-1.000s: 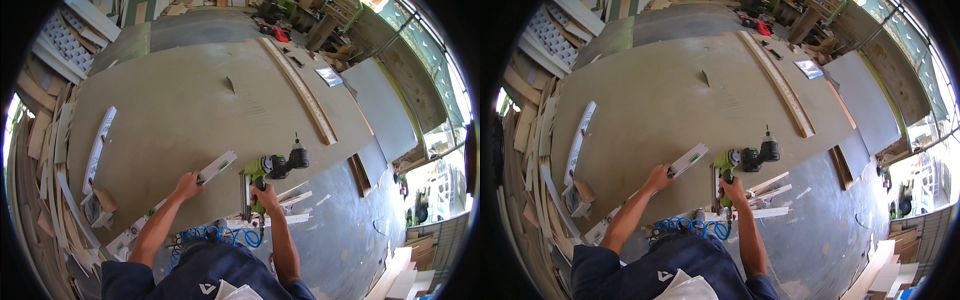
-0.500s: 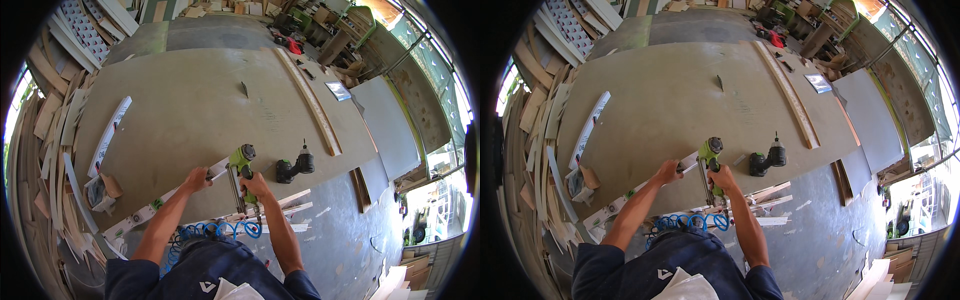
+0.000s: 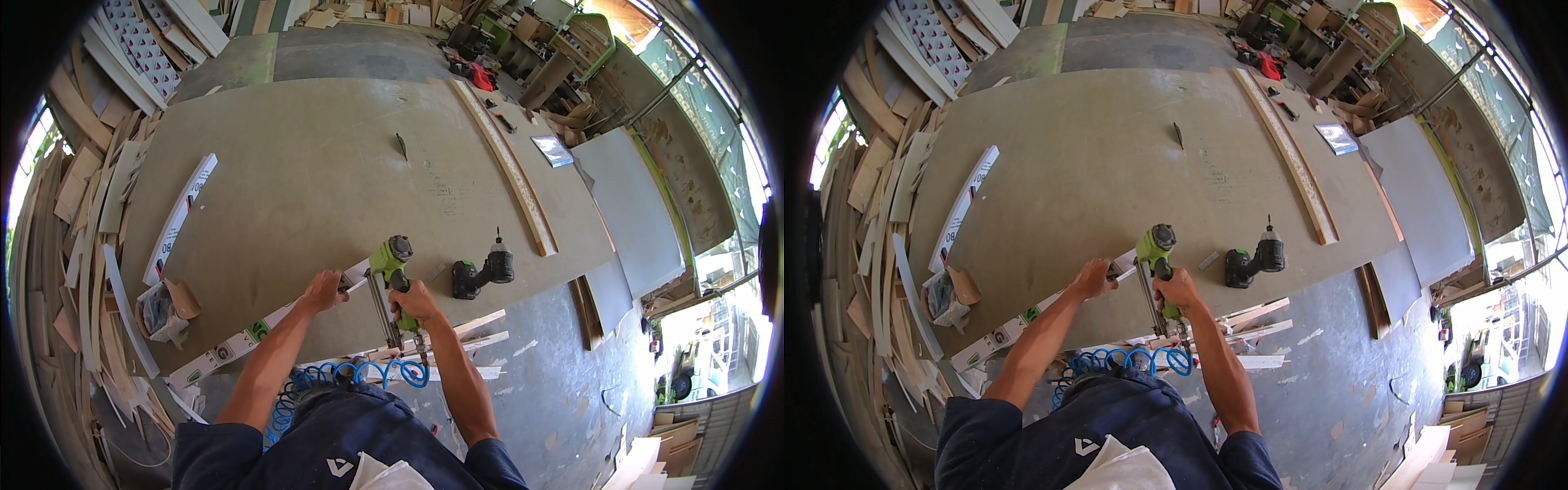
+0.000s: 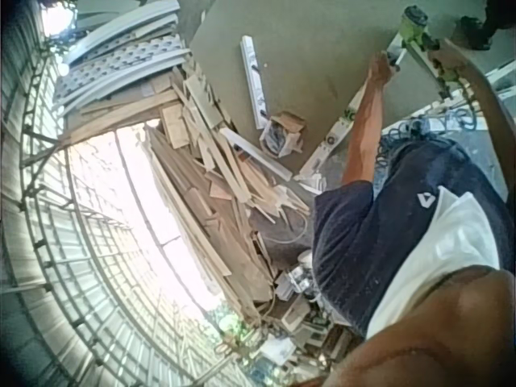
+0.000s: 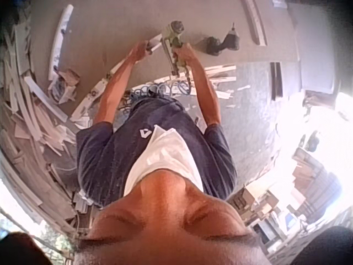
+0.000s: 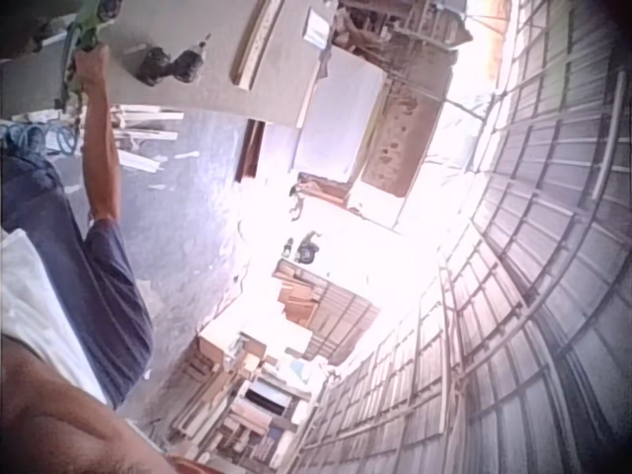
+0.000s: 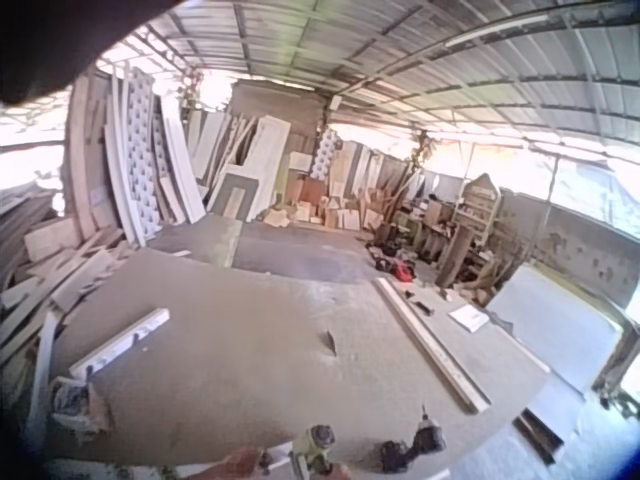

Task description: The person retrieves white plastic molding strips from a cabinet and places them on a workbench. They then use a pneumatic nail gun to fasten the strips together, repeatedly aligning and nailing the pieces to form a larger assembly.

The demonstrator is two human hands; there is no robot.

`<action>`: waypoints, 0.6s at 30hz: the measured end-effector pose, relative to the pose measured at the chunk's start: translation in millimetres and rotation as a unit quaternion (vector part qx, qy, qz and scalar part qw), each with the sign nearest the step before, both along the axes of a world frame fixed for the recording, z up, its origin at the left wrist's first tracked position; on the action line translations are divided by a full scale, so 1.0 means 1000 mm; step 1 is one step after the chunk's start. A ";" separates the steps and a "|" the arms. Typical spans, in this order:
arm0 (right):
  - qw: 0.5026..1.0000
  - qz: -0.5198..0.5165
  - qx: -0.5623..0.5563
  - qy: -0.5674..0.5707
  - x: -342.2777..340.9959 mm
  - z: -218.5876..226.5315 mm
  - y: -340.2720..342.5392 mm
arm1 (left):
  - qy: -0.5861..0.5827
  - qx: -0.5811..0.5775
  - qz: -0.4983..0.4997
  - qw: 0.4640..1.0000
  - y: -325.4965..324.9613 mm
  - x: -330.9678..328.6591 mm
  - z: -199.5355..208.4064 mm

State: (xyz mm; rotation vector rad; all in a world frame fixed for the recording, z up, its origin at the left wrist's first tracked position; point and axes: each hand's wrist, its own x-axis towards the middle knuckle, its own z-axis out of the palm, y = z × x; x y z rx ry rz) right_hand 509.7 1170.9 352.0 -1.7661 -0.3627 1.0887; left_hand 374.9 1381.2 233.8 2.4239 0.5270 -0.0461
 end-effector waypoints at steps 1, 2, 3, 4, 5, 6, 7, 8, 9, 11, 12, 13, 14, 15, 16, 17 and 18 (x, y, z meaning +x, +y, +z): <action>1.000 -0.001 -0.001 -0.001 0.000 0.001 0.000 | -0.006 0.008 -0.001 1.000 -0.001 0.000 0.002; 1.000 -0.001 -0.002 -0.002 0.000 0.001 0.000 | -0.006 0.007 0.000 1.000 -0.001 0.000 0.002; 1.000 -0.002 -0.002 -0.002 0.000 0.000 0.000 | -0.007 0.005 0.000 1.000 -0.001 -0.001 0.002; 1.000 -0.003 -0.002 -0.002 0.000 -0.001 0.000 | -0.007 0.004 0.001 1.000 -0.001 -0.001 0.001; 1.000 -0.004 -0.003 -0.001 -0.001 -0.002 0.001 | -0.005 0.001 0.001 1.000 -0.001 -0.001 0.000; 1.000 -0.002 0.000 -0.006 -0.001 -0.002 0.002 | -0.003 -0.002 0.000 1.000 0.000 -0.001 -0.003; 1.000 0.001 0.003 -0.010 -0.001 -0.002 0.002 | -0.002 -0.006 0.000 1.000 0.000 0.000 -0.005; 1.000 0.002 0.005 -0.016 -0.001 -0.001 0.002 | 0.000 -0.010 0.000 1.000 0.001 0.001 -0.007; 1.000 0.003 0.003 -0.014 -0.001 -0.001 0.002 | 0.002 -0.014 0.000 1.000 0.002 0.001 -0.009; 1.000 0.003 -0.002 -0.013 0.000 -0.002 0.002 | 0.000 -0.017 -0.001 1.000 0.003 0.001 -0.011; 1.000 0.005 -0.003 -0.012 0.000 -0.002 0.001 | -0.003 -0.016 -0.002 1.000 0.003 0.001 -0.011; 1.000 0.006 -0.004 -0.012 0.000 -0.001 0.001 | -0.007 -0.015 -0.002 1.000 0.003 0.001 -0.011; 1.000 0.008 -0.004 -0.012 0.000 0.000 0.001 | -0.005 -0.018 -0.001 1.000 0.003 0.002 -0.010; 1.000 0.007 -0.004 -0.012 0.000 0.000 0.001 | -0.002 -0.020 0.000 1.000 0.003 0.002 -0.009; 1.000 0.005 -0.004 -0.011 0.000 0.000 0.001 | 0.000 -0.022 0.001 1.000 0.003 0.002 -0.008; 1.000 0.005 -0.004 -0.011 -0.001 0.002 0.001 | -0.001 -0.021 0.000 1.000 0.003 0.002 -0.007; 1.000 0.004 -0.002 -0.011 -0.003 0.004 0.002 | -0.003 -0.020 -0.002 1.000 0.003 0.002 -0.006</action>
